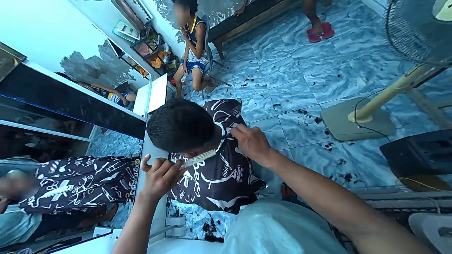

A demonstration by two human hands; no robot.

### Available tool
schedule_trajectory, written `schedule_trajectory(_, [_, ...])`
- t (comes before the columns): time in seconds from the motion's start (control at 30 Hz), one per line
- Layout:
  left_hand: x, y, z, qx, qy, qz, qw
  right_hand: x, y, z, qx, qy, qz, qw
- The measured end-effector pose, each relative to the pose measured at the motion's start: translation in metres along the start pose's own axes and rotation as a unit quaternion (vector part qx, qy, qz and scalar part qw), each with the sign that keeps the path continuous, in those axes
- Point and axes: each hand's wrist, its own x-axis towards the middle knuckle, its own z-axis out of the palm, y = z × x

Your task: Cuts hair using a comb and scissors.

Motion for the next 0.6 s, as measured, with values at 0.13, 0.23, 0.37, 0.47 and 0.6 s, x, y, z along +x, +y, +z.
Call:
schedule_trajectory(0.13, [0.021,-0.016,-0.012,0.031,0.038,-0.002,0.999,0.009,-0.018,0.014,-0.020,0.028,-0.077,0.996])
schedule_trajectory(0.23, [0.033,-0.017,-0.021,0.039,0.046,0.006,0.998,0.014,-0.027,0.013,-0.006,0.055,-0.080,0.995])
schedule_trajectory(0.37, [0.044,-0.014,-0.025,0.030,0.052,-0.006,0.998,0.017,-0.025,0.005,0.033,0.004,-0.052,0.998])
schedule_trajectory(0.47, [0.052,-0.012,-0.028,0.026,0.055,-0.015,0.998,0.024,-0.022,-0.003,0.037,-0.008,-0.063,0.997])
schedule_trajectory(0.6, [0.061,-0.011,-0.030,0.019,0.057,-0.012,0.998,0.034,-0.020,-0.021,0.057,-0.071,-0.057,0.994])
